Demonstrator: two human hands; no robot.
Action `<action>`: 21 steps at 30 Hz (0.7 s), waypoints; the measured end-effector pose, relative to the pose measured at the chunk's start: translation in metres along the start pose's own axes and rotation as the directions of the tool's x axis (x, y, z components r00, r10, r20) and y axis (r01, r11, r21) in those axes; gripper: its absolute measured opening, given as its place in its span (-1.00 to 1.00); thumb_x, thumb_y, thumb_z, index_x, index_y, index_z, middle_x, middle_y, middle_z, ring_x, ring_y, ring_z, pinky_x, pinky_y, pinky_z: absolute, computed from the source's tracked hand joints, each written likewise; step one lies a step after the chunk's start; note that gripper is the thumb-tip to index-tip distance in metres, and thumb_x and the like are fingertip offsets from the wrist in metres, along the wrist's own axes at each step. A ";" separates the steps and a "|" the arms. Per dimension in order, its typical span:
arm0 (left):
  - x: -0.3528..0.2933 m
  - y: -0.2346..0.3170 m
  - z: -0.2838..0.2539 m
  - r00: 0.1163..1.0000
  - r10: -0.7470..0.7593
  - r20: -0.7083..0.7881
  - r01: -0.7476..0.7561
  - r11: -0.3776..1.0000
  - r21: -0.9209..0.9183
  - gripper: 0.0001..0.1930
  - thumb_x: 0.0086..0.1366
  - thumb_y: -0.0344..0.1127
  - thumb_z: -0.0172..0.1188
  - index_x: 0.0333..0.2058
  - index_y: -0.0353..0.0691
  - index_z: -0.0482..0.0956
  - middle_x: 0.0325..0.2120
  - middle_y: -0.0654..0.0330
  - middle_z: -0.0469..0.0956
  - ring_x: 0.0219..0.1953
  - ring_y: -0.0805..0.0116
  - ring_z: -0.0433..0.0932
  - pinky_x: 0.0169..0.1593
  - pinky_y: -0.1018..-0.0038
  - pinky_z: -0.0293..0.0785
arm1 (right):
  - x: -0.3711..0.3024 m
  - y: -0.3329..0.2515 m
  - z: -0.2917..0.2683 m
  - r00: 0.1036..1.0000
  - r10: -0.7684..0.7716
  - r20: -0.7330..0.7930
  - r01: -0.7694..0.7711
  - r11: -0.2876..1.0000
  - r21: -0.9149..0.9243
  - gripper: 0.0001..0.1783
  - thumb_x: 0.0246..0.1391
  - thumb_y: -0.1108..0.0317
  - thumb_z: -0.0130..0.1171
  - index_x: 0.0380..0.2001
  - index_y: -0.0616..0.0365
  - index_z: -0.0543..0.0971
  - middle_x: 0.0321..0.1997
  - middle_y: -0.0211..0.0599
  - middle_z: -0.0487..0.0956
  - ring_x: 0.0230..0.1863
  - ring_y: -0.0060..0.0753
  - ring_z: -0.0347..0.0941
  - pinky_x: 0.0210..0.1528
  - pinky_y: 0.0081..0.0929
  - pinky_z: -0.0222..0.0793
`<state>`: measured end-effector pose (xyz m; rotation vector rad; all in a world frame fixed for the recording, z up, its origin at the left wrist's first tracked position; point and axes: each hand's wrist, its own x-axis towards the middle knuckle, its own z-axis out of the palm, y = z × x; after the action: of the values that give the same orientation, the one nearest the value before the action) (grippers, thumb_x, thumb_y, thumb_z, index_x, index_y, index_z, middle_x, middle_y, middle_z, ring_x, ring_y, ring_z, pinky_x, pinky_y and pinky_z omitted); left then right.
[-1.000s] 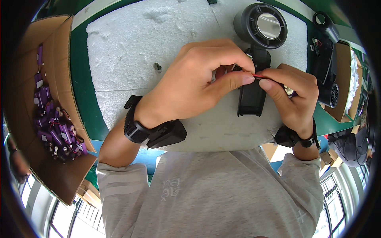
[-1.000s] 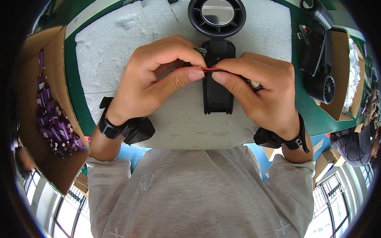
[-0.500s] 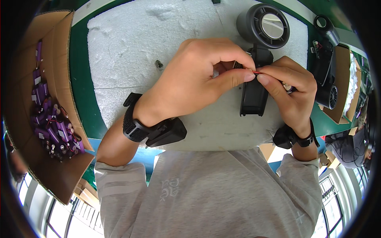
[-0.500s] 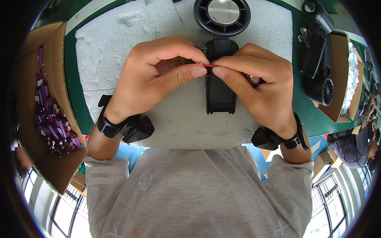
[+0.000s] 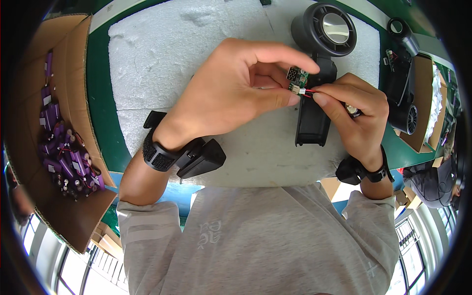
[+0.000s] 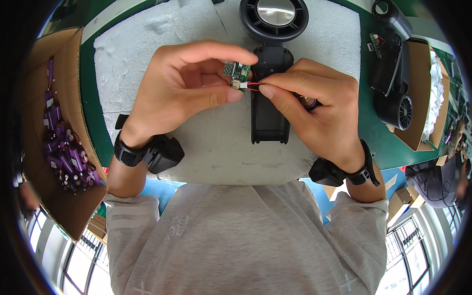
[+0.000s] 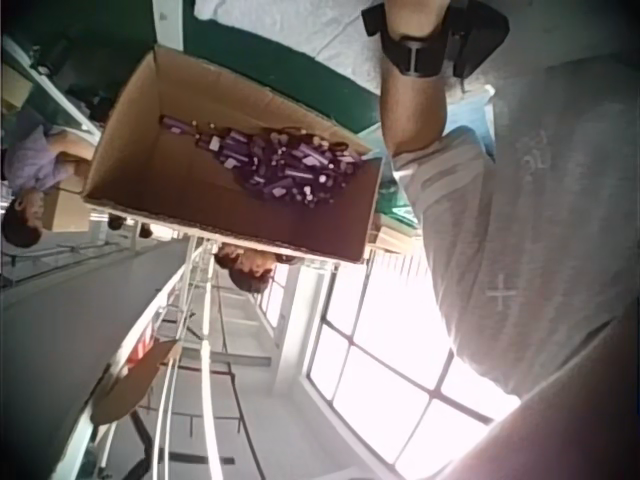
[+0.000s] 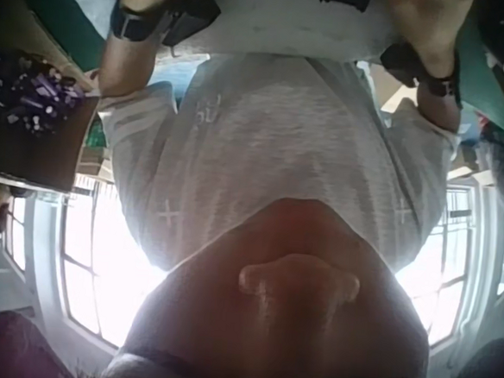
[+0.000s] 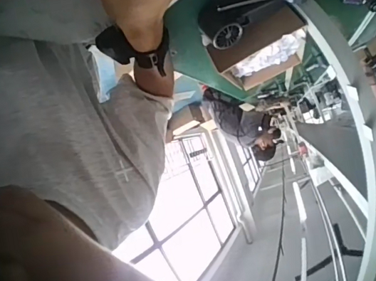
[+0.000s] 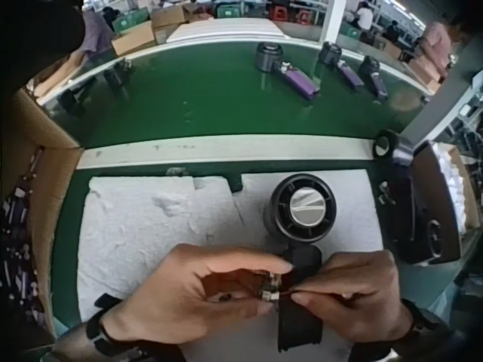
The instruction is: The person picks up a battery pack and a fan housing, connects the battery wires to the circuit board, and presses the batteries into the housing. After testing the connection, the person removes the batteries and places the components back on the table.
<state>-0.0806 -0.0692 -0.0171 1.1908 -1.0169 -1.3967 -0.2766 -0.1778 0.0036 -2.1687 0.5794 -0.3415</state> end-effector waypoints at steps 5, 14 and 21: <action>0.000 0.000 0.005 0.993 0.009 -0.115 -0.018 0.997 -0.077 -0.63 0.06 -0.76 0.25 -0.12 -0.38 0.56 -0.20 0.15 0.59 -0.21 0.44 0.59 -0.09 0.54 0.58 | 0.000 -0.001 0.001 1.000 0.002 -0.013 -0.002 1.000 0.012 -0.86 -0.08 0.63 0.29 -0.36 0.31 0.66 -0.50 -0.23 0.58 -0.51 -0.46 0.44 -0.46 -0.60 0.27; 0.000 -0.006 0.004 0.951 0.295 -0.088 -0.270 0.936 0.225 -0.62 0.04 -0.75 0.28 -0.13 -0.38 0.54 -0.25 0.15 0.60 -0.25 0.45 0.59 -0.13 0.54 0.58 | 0.000 -0.001 0.002 0.999 -0.019 -0.034 0.019 1.000 0.009 -0.87 -0.08 0.62 0.29 -0.38 0.33 0.65 -0.52 -0.24 0.57 -0.53 -0.47 0.43 -0.48 -0.60 0.24; -0.001 -0.007 0.007 0.960 0.254 -0.118 -0.230 0.955 0.186 -0.62 0.04 -0.75 0.28 -0.12 -0.38 0.54 -0.26 0.15 0.59 -0.27 0.48 0.58 -0.15 0.55 0.57 | 0.000 0.007 0.008 0.986 -0.112 -0.126 0.116 0.993 0.024 -0.89 -0.09 0.58 0.33 -0.41 0.23 0.68 -0.58 -0.35 0.53 -0.67 -0.64 0.31 -0.66 -0.66 0.09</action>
<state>-0.0889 -0.0671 -0.0224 1.2241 -1.1573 -1.0352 -0.2753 -0.1767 -0.0070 -2.1668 0.5160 -0.5473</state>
